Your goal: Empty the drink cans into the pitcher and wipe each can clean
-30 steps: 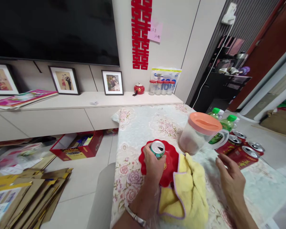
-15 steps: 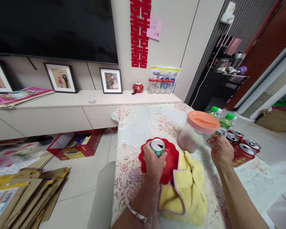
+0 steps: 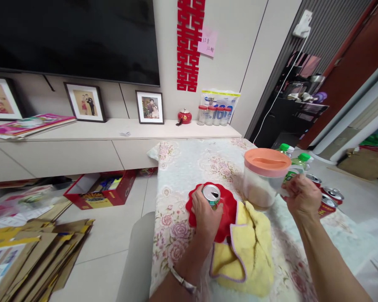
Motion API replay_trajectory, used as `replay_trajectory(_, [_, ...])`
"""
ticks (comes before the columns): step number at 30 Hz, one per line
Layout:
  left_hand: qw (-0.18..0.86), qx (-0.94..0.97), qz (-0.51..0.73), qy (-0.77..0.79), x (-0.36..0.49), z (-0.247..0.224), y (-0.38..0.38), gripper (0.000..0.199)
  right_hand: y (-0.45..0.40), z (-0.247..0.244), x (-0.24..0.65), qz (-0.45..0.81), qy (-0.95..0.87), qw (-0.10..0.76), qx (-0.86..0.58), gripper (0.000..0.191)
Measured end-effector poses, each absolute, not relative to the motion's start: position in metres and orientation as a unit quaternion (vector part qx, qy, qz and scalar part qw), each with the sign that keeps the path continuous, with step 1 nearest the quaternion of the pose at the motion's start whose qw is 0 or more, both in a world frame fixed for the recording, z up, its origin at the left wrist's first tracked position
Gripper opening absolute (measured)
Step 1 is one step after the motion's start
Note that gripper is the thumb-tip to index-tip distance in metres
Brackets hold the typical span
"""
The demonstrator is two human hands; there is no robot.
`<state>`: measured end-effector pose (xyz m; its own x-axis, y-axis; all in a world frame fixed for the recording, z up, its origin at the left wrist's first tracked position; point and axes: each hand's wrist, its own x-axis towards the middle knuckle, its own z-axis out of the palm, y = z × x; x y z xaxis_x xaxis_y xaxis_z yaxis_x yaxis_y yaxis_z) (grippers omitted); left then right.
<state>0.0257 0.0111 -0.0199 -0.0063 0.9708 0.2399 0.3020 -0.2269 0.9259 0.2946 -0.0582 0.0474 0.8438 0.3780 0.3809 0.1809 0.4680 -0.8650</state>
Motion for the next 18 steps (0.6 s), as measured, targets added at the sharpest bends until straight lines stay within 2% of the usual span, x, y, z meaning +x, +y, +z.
replay_trajectory(6, [0.346,0.613,0.499,0.506,0.026,-0.023,0.011,0.077,-0.073,0.078,0.28,0.064,-0.311,0.781,-0.538,0.054])
replay_trajectory(10, [0.359,0.609,0.498,0.502,0.025,-0.022,0.012,0.068,-0.076,0.093,0.272,0.081,-0.322,0.752,-0.57,0.059])
replay_trajectory(14, [0.368,0.608,0.48,0.514,0.023,-0.016,0.012,0.069,-0.079,0.103,0.266,0.092,-0.34,0.725,-0.592,0.065])
replay_trajectory(18, [0.374,0.619,0.454,0.52,0.021,-0.009,0.01,0.067,-0.083,0.11,0.26,0.103,-0.372,0.686,-0.617,0.061])
